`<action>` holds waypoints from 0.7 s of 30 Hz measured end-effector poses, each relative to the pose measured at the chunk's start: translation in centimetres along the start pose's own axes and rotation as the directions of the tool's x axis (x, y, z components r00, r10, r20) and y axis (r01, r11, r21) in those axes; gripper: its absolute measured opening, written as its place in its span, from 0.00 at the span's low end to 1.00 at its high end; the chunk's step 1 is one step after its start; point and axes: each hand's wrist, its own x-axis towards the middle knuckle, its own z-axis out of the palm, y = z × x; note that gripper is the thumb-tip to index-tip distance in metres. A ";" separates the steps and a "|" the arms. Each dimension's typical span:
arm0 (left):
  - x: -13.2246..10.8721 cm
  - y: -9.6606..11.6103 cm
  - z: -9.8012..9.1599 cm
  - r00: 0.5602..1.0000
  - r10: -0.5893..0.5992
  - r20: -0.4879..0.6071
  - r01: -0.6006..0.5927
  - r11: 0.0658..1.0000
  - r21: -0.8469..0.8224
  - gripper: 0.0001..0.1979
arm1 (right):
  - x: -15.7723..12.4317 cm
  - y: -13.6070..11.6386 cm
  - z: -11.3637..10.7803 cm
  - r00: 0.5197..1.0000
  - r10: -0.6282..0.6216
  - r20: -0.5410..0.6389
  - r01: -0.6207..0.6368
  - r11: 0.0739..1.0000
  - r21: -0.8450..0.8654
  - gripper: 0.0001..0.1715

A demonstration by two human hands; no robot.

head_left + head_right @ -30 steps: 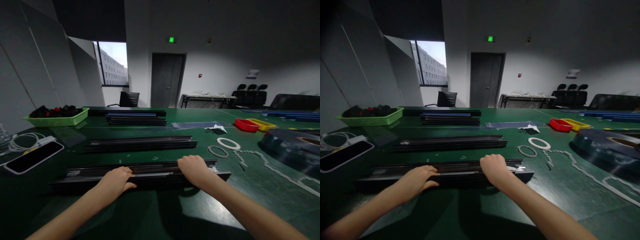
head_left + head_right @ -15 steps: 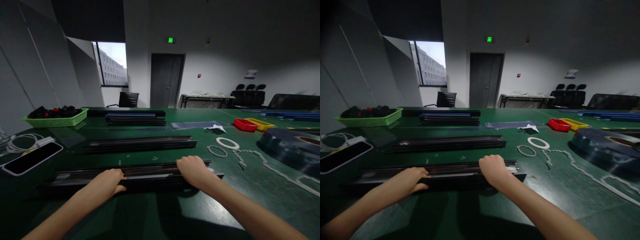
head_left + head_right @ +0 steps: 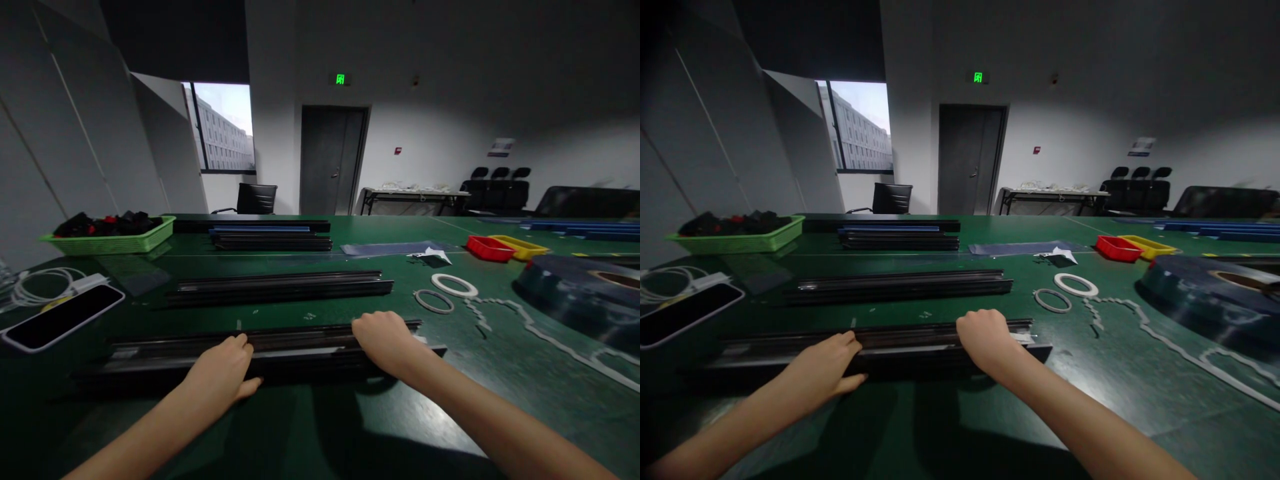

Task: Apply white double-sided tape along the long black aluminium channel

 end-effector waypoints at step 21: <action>0.3 -0.4 -0.6 0.982 0.190 -0.006 -0.189 0.975 -0.116 0.19 | 0.1 -0.1 0.2 1.000 -0.011 -0.015 0.011 1.000 -0.004 0.14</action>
